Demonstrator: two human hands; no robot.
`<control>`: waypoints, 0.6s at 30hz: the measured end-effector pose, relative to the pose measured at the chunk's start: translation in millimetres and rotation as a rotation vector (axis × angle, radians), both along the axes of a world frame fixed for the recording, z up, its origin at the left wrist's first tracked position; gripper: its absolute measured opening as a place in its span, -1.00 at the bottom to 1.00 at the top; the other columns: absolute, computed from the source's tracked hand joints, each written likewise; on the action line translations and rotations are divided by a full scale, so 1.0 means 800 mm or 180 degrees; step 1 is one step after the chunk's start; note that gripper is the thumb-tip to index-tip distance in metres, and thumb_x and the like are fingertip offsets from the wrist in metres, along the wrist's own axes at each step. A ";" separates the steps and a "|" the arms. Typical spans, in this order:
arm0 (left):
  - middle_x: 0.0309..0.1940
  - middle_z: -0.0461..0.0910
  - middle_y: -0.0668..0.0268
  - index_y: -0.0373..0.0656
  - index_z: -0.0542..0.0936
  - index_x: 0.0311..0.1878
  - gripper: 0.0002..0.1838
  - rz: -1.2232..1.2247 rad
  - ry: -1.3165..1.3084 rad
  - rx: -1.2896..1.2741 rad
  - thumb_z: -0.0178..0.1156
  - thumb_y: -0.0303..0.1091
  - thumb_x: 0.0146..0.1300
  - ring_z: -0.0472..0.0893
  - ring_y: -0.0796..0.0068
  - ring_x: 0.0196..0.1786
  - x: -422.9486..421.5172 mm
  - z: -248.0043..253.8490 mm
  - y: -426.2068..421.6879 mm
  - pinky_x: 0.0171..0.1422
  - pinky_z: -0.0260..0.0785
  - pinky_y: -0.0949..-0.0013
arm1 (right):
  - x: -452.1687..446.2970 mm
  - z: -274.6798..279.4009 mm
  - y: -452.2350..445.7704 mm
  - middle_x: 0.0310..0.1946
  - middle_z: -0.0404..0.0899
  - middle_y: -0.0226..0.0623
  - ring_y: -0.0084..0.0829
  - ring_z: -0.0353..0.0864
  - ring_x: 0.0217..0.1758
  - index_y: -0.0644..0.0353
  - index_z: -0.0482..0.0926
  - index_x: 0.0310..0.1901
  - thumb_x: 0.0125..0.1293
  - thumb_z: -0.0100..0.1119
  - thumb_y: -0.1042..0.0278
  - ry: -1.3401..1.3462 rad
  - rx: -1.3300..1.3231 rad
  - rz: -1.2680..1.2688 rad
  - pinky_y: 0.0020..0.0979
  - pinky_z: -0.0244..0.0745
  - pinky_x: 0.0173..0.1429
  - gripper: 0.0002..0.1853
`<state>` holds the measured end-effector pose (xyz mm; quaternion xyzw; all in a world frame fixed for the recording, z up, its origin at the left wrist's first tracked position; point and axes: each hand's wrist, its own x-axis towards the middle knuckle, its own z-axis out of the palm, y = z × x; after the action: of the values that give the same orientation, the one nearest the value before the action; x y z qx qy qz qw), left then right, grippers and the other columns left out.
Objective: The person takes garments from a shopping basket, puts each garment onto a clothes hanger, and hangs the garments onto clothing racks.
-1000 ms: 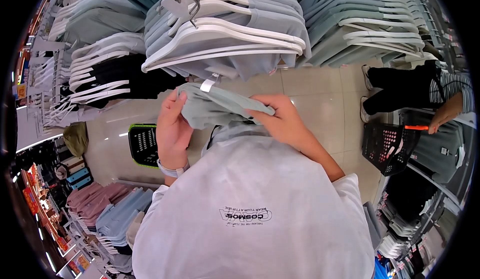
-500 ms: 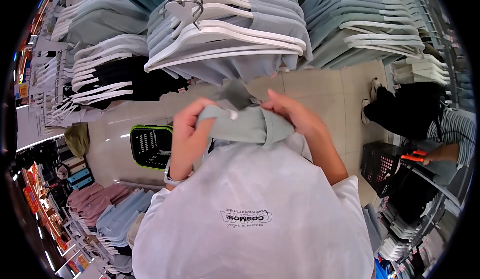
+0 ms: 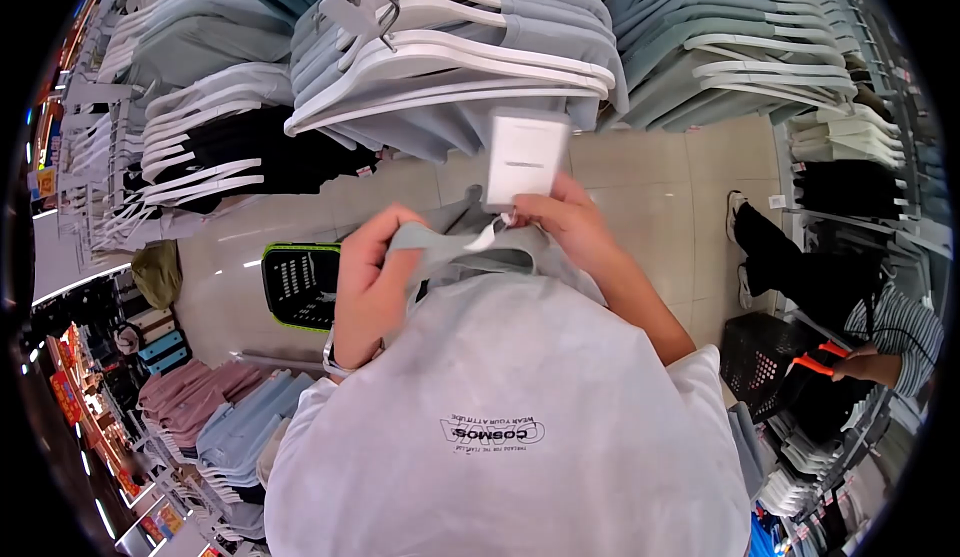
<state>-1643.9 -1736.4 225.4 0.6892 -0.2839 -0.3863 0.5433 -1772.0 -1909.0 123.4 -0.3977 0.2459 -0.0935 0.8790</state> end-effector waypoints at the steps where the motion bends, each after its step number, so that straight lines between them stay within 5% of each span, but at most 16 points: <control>1: -0.57 0.29 0.51 -0.26 0.46 -0.31 -0.93 0.0071 -0.0025 -0.0144 0.04 -0.48 0.29 0.17 0.78 -0.49 0.002 -0.004 0.000 -0.45 0.01 0.59 | -0.003 0.003 -0.002 -0.16 0.56 -0.25 -0.51 0.51 -0.16 0.20 0.58 -0.16 0.15 0.20 0.48 -0.0324 -0.0390 -0.0114 -0.52 0.41 -0.06 -0.81; 4: -0.56 0.30 0.54 -0.27 0.46 -0.31 -0.91 0.0234 0.0055 -0.0346 0.02 -0.48 0.32 0.17 0.79 -0.47 0.008 -0.004 -0.002 -0.42 0.00 0.61 | -0.014 0.025 -0.011 -0.11 0.52 -0.20 -0.46 0.46 -0.03 0.19 0.65 -0.23 0.09 0.21 0.58 -0.1037 -0.1510 -0.0259 -0.53 0.33 0.02 -0.81; 9: -0.53 0.30 0.56 -0.27 0.46 -0.28 -0.90 0.0272 0.0057 -0.0400 0.00 -0.47 0.34 0.16 0.80 -0.44 0.017 0.002 -0.008 -0.40 -0.01 0.63 | -0.041 0.046 -0.037 -0.14 0.52 -0.17 -0.43 0.44 -0.01 0.29 0.64 -0.10 0.05 0.12 0.61 -0.0778 -0.1147 0.1299 -0.51 0.31 0.00 -0.68; 13: -0.50 0.33 0.56 -0.26 0.46 -0.28 -0.90 0.0269 0.0133 -0.0461 -0.01 -0.47 0.35 0.18 0.81 -0.43 0.017 0.008 -0.012 -0.38 0.01 0.64 | -0.027 0.057 -0.034 -0.16 0.55 -0.16 -0.37 0.49 -0.11 0.39 0.61 -0.05 -0.09 -0.08 0.58 -0.1524 -0.0545 0.1279 -0.44 0.30 0.02 -0.51; 18: -0.48 0.35 0.53 -0.25 0.46 -0.27 -0.90 0.0137 0.0172 -0.0607 -0.02 -0.46 0.36 0.20 0.80 -0.41 0.010 0.011 -0.020 -0.36 0.04 0.64 | -0.028 0.033 -0.028 -0.16 0.58 -0.15 -0.34 0.54 -0.07 0.38 0.68 -0.28 -0.03 -0.06 0.76 -0.1346 -0.0886 0.0657 -0.44 0.39 0.01 -0.68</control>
<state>-1635.6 -1752.2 234.0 0.6297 -0.2897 -0.3642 0.6220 -1794.5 -1931.2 149.8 -0.5093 -0.0001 -0.1173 0.8526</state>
